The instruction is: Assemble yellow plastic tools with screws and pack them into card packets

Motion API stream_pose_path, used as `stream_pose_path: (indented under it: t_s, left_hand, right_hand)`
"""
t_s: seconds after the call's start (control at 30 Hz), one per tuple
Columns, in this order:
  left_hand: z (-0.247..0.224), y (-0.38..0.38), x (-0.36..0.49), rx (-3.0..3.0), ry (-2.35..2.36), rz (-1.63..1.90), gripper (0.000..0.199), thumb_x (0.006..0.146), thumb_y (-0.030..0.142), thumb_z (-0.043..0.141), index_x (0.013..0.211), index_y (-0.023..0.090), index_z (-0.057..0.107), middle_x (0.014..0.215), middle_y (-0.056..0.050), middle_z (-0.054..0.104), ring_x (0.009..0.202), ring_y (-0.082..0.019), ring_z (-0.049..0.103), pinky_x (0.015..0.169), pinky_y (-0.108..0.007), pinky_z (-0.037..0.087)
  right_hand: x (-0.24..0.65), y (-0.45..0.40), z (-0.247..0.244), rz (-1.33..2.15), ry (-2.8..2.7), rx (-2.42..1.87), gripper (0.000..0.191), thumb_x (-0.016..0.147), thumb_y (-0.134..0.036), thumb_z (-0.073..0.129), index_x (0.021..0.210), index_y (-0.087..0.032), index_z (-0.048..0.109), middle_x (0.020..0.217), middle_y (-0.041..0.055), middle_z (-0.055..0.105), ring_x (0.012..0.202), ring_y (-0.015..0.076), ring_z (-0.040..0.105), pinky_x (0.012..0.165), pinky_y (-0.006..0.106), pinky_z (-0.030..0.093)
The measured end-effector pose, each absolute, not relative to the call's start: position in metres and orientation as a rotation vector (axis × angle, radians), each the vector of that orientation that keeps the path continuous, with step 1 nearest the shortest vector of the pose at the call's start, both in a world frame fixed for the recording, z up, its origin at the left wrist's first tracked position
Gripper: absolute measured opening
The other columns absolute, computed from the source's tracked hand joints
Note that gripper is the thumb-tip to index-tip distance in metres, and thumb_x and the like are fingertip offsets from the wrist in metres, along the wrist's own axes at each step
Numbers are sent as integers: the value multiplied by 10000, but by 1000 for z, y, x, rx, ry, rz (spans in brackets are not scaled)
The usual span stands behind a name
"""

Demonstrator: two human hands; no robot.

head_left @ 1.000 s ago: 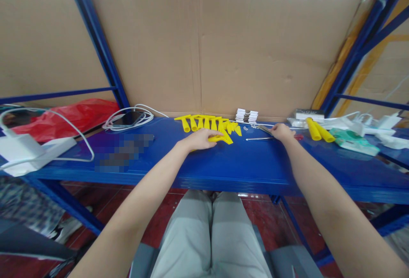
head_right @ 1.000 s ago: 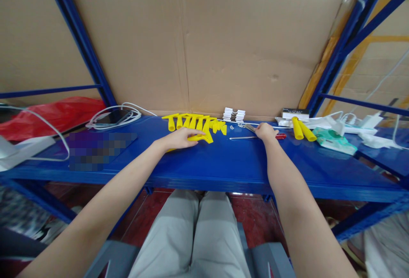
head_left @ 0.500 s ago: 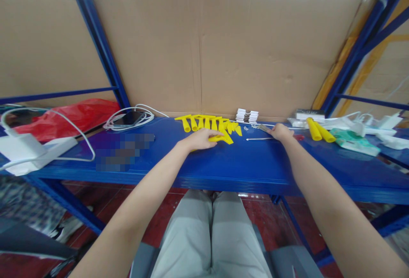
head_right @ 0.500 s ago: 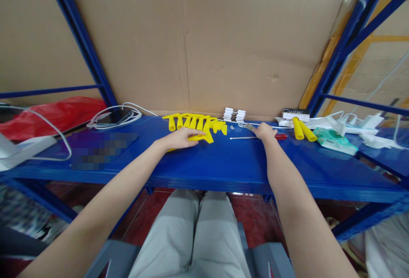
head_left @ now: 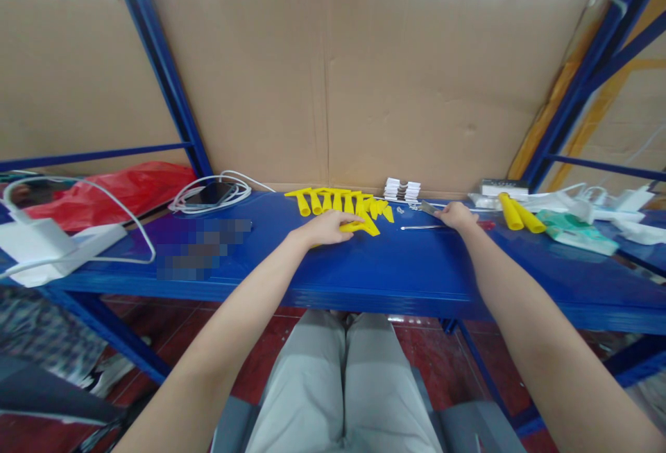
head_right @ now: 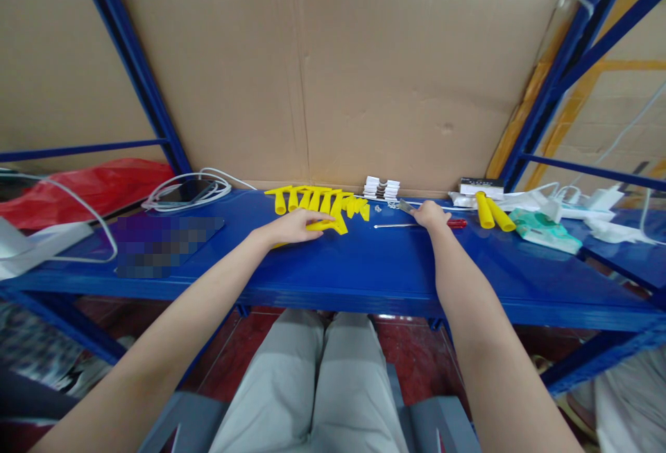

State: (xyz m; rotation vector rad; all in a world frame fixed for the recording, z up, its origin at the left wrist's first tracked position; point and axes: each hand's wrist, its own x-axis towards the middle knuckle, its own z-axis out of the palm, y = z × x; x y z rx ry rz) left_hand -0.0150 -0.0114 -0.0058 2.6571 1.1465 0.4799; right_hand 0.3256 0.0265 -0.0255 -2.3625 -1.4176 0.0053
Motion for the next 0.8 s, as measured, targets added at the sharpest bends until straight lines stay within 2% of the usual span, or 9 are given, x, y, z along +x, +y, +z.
stream_pose_path:
  t_s: [0.17, 0.33, 0.53, 0.7, 0.8]
  left_hand:
    - [-6, -11, -15, 2661, 1124, 490, 479, 793, 219, 590, 1272, 226, 609, 1276, -37, 635, 1082, -211, 622, 938, -299, 444]
    - [-6, -10, -15, 2684, 1121, 484, 469, 797, 207, 584, 1263, 249, 616, 1249, -16, 654, 1009, -198, 646, 914, -295, 454]
    - [-6, -11, -15, 2684, 1103, 485, 472, 792, 199, 588, 1261, 254, 617, 1247, -14, 655, 995, -193, 646, 905, -296, 453]
    - [-5, -11, -15, 2670, 1129, 477, 475, 789, 210, 593, 1263, 236, 616, 1258, -25, 648, 1019, -198, 641, 895, -283, 452]
    - [-6, -11, -15, 2657, 1130, 481, 475, 794, 225, 592, 1268, 228, 612, 1249, -32, 653, 1010, -196, 644, 875, -276, 458]
  right_hand:
    - [326, 19, -18, 1, -1348, -2246, 254, 824, -383, 567, 887, -184, 712, 1005, 128, 696, 1024, 307, 620, 887, 453, 442]
    - [327, 16, -15, 25, -1296, -2174, 242, 830, -345, 561, 888, -172, 721, 978, 129, 697, 984, 287, 624, 875, 426, 465]
    - [327, 16, -17, 77, -1259, -2201, 280, 852, -366, 549, 956, -178, 729, 1054, 124, 685, 1046, 317, 601, 907, 461, 451]
    - [331, 22, -22, 71, -1250, -2226, 304, 868, -394, 524, 992, -213, 735, 1021, 133, 688, 1048, 369, 599, 897, 514, 424]
    - [334, 26, -25, 77, -1244, -2231, 318, 872, -384, 523, 1023, -198, 732, 1062, 163, 677, 1083, 391, 575, 926, 541, 386]
